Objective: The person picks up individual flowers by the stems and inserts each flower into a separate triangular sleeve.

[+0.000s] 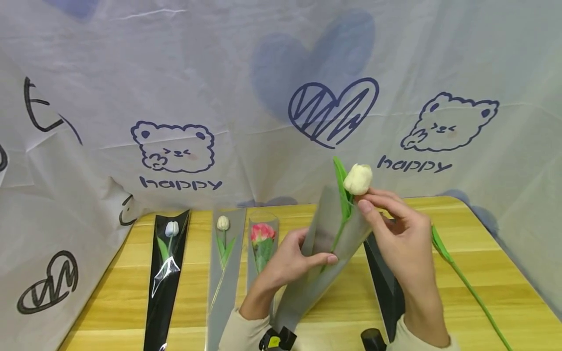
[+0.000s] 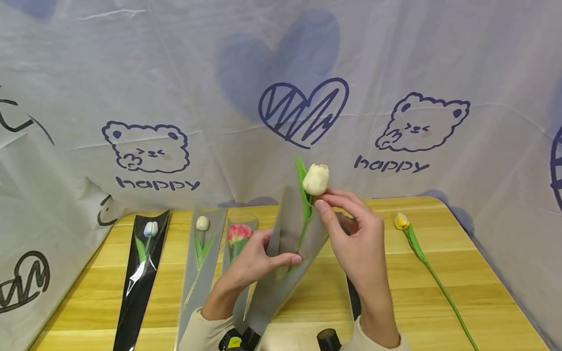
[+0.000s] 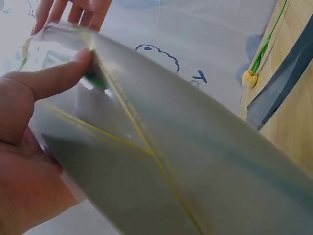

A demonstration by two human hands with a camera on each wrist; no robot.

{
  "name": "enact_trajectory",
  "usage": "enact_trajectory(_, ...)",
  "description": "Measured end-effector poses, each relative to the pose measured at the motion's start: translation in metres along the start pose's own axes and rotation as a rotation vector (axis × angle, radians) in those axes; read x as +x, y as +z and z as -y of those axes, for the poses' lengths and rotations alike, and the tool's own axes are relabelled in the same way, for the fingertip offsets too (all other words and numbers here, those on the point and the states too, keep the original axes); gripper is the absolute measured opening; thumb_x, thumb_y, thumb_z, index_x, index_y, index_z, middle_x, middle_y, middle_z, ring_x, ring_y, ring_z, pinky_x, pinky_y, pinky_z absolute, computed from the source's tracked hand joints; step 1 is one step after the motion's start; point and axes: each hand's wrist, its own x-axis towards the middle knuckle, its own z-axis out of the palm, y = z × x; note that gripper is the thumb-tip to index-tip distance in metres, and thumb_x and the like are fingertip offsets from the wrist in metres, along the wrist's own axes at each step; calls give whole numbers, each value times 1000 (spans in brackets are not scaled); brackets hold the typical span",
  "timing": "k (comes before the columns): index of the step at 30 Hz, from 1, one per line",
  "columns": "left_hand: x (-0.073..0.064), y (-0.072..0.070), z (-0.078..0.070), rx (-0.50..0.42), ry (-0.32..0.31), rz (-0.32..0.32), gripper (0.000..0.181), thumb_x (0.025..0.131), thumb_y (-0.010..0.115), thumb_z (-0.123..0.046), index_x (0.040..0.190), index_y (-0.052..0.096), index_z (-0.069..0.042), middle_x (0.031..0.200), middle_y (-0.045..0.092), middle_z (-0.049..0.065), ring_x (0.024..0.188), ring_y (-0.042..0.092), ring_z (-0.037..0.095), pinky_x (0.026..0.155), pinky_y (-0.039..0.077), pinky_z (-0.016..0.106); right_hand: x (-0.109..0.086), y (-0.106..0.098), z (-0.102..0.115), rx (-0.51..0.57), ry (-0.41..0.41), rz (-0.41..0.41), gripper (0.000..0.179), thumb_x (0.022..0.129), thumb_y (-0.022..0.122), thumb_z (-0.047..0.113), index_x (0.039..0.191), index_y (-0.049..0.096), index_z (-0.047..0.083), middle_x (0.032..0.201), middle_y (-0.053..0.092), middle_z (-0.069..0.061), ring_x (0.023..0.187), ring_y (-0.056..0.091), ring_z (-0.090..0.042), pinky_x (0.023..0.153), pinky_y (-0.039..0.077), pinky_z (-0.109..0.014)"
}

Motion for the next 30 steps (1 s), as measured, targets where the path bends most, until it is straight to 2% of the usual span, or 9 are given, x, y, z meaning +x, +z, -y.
enact_trajectory(6, 0, -1, -3, -58, 118, -139, 29, 86, 83, -5, 111, 70, 1, 100, 72, 11, 85, 66, 15, 76, 54, 32, -1, -1, 0, 153, -15, -15, 29, 93, 69, -10, 122, 67, -9, 114, 71, -15, 100, 69, -22, 81, 58, -24)
enact_trajectory(9, -1, -3, -7, -52, 176, -190, 28, 85, 83, -3, 109, 71, 2, 100, 73, 12, 87, 67, 16, 76, 55, 33, -2, -3, 0, 173, -11, 18, 26, 90, 70, -13, 116, 68, -10, 108, 72, -14, 89, 71, -20, 77, 58, -25)
enact_trajectory(12, -2, -3, -12, -35, 214, -207, 30, 83, 83, 1, 110, 71, 2, 103, 73, 12, 91, 68, 17, 79, 55, 34, -3, -2, 1, 146, -14, 49, 18, 90, 71, -12, 108, 71, -11, 99, 73, -12, 80, 71, -20, 75, 58, -25)
enact_trajectory(17, -3, -4, -15, -10, 210, -188, 41, 84, 83, -1, 121, 67, -1, 114, 72, 12, 102, 67, 20, 90, 53, 40, -4, 4, 4, 115, 13, 41, 10, 92, 71, -9, 102, 71, -9, 92, 72, -13, 74, 69, -21, 71, 58, -25)
enact_trajectory(21, -4, -6, -13, -49, 177, -164, 39, 91, 79, -9, 124, 63, 1, 114, 70, 11, 101, 66, 18, 89, 53, 37, -4, 9, 4, 98, 75, -3, 8, 93, 70, -6, 101, 71, -8, 90, 71, -16, 73, 69, -22, 72, 59, -26)
enact_trajectory(24, -5, -9, -11, -148, 172, -181, 29, 102, 66, -13, 121, 61, 9, 103, 68, 9, 94, 65, 13, 84, 55, 31, -3, 11, 2, 74, 115, -45, 8, 94, 71, -2, 100, 71, -7, 89, 70, -14, 73, 69, -21, 72, 59, -25)
enact_trajectory(27, -5, -13, -12, -257, 180, -218, 30, 109, 52, -13, 103, 55, 16, 89, 57, 7, 88, 60, 11, 82, 55, 30, -2, 12, 1, 60, 139, -78, 8, 94, 72, -1, 99, 72, -7, 88, 71, -10, 74, 70, -20, 72, 59, -25)
enact_trajectory(30, -4, -14, -15, -282, 177, -260, 34, 110, 47, -11, 89, 46, 16, 81, 44, 6, 82, 54, 12, 82, 56, 31, -1, 13, 0, 52, 144, -87, 7, 93, 72, -4, 99, 72, -6, 88, 71, -4, 73, 70, -19, 72, 59, -24)
